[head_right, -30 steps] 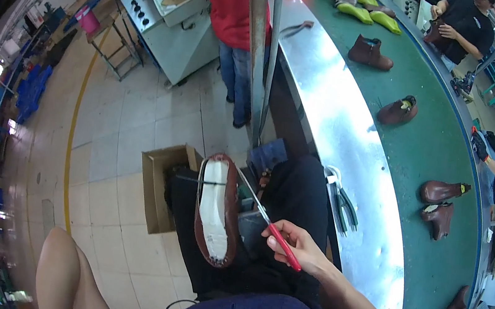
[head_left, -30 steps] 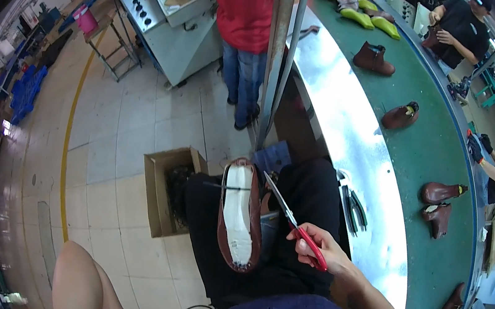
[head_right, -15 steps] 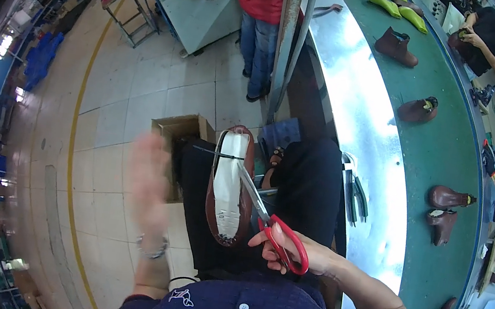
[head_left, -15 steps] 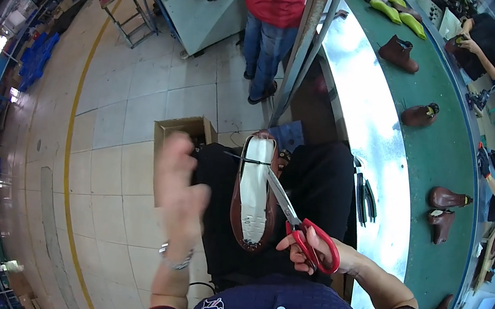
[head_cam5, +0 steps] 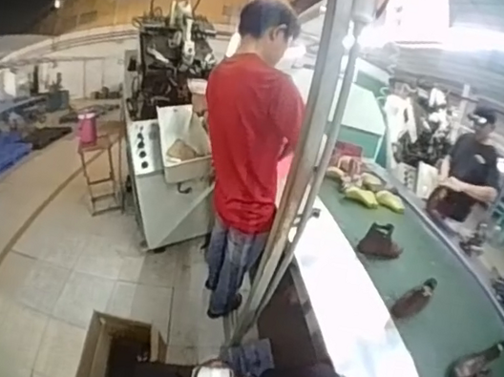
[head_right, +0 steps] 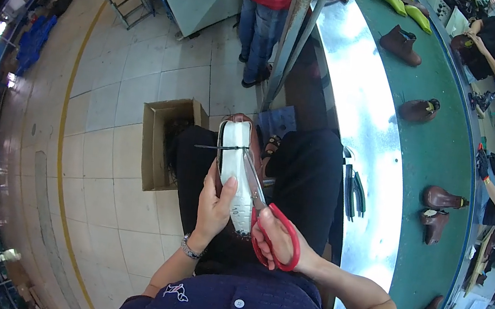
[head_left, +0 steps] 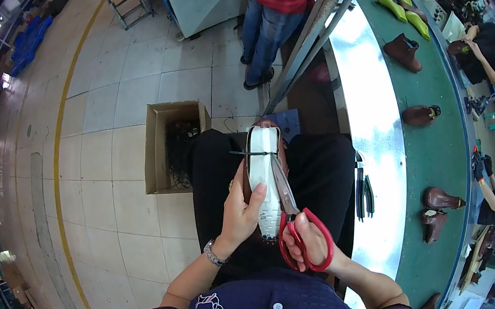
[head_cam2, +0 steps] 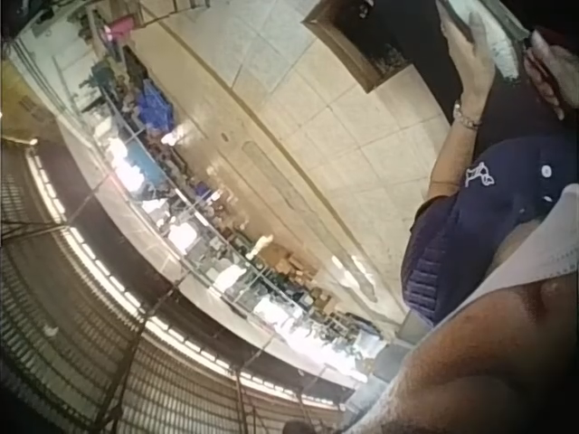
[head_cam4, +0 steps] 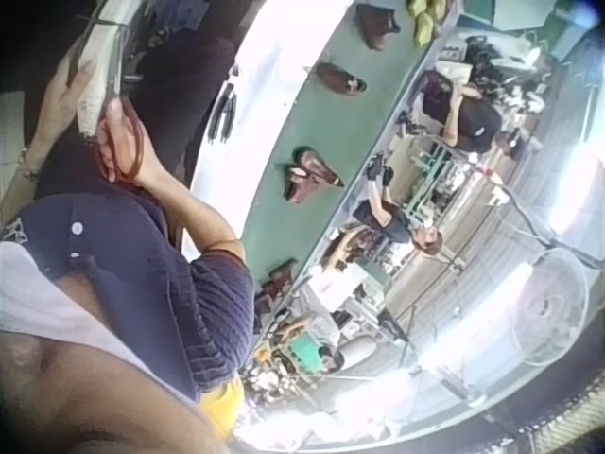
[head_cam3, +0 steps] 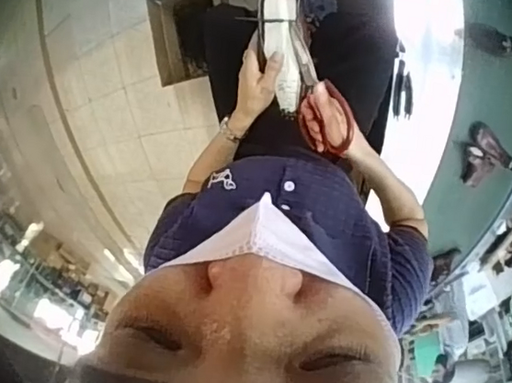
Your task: The recorder is assembling and trimming components of shoes at a factory workstation.
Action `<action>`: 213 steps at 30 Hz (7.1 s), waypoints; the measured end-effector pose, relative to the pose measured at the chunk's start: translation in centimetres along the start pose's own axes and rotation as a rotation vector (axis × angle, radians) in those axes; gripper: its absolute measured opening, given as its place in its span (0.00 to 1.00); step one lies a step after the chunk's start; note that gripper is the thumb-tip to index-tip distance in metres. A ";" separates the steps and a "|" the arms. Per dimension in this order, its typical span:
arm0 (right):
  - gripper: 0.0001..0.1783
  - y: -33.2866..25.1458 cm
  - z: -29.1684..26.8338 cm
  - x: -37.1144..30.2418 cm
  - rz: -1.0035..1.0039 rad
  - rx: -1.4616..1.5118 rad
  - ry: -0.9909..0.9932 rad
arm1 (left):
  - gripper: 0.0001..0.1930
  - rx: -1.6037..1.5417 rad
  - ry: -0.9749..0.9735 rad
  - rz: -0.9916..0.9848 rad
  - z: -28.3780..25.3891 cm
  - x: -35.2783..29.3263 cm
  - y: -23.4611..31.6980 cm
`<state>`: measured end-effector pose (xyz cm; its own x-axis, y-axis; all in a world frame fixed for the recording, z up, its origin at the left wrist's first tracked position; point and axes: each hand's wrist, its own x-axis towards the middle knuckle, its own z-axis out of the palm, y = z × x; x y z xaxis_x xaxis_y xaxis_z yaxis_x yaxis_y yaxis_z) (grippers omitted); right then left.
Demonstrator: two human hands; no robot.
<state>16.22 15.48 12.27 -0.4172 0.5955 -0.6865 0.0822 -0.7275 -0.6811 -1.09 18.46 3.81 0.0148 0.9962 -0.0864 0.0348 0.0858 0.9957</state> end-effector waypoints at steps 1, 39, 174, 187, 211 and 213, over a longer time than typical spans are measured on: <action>0.31 1.0 0.1 0.5 -0.039 0.016 0.011 | 0.32 0.016 -0.013 -0.009 -0.1 0.1 0.3; 0.25 7.6 -20.6 3.3 -0.337 -0.853 1.379 | 0.34 1.009 0.554 0.090 -12.4 10.3 -3.1; 0.46 -12.5 -3.4 7.8 -0.692 -1.231 0.515 | 0.44 0.558 -0.011 0.380 -0.3 11.0 4.8; 0.46 -14.3 -8.8 6.7 -0.401 -1.335 0.478 | 0.53 0.628 -0.125 0.463 -2.4 9.8 6.0; 0.33 -13.8 0.6 4.5 -0.144 -1.393 -0.109 | 0.17 0.516 -0.039 0.275 -5.7 3.6 3.2; 0.33 -12.2 -0.3 4.5 -0.198 -1.353 -0.073 | 0.26 0.162 -0.261 -0.194 -6.1 4.2 3.5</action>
<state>13.62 27.11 17.45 -0.5680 0.6000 -0.5634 0.8107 0.2897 -0.5088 -6.98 23.10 7.12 0.2464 0.9217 -0.2995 0.2199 0.2478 0.9435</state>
